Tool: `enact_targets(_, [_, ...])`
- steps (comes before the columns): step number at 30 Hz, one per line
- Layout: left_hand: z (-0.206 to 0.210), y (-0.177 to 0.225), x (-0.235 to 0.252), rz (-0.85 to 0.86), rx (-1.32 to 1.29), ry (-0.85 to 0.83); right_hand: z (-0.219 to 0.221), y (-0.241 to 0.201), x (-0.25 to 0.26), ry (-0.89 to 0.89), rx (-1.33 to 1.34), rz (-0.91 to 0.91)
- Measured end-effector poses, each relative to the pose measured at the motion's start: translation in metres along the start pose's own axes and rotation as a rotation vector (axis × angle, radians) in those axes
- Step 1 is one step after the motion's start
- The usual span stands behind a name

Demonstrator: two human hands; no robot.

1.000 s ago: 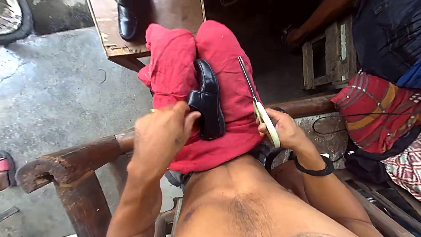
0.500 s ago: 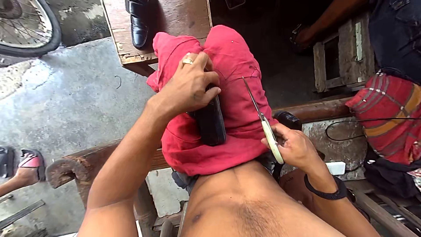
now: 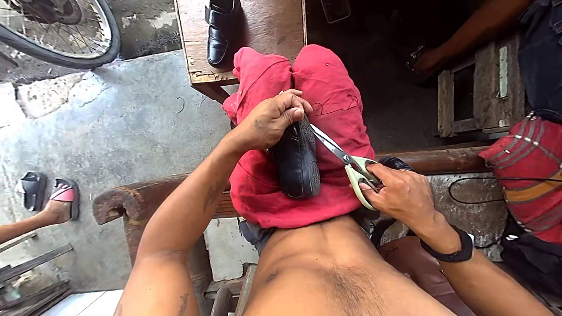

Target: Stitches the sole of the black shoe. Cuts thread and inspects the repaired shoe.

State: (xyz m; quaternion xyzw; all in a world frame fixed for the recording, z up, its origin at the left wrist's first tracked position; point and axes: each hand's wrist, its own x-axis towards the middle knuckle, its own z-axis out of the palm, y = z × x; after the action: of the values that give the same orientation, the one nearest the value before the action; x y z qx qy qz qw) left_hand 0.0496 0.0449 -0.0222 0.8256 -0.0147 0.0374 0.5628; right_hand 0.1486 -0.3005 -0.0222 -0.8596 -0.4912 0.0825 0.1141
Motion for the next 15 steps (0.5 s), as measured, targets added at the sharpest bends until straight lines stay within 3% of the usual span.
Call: enact_targets(15, [0.006, 0.004, 0.005, -0.070, 0.057, -0.050, -0.050, 0.024, 0.049, -0.061, -0.312, -0.277])
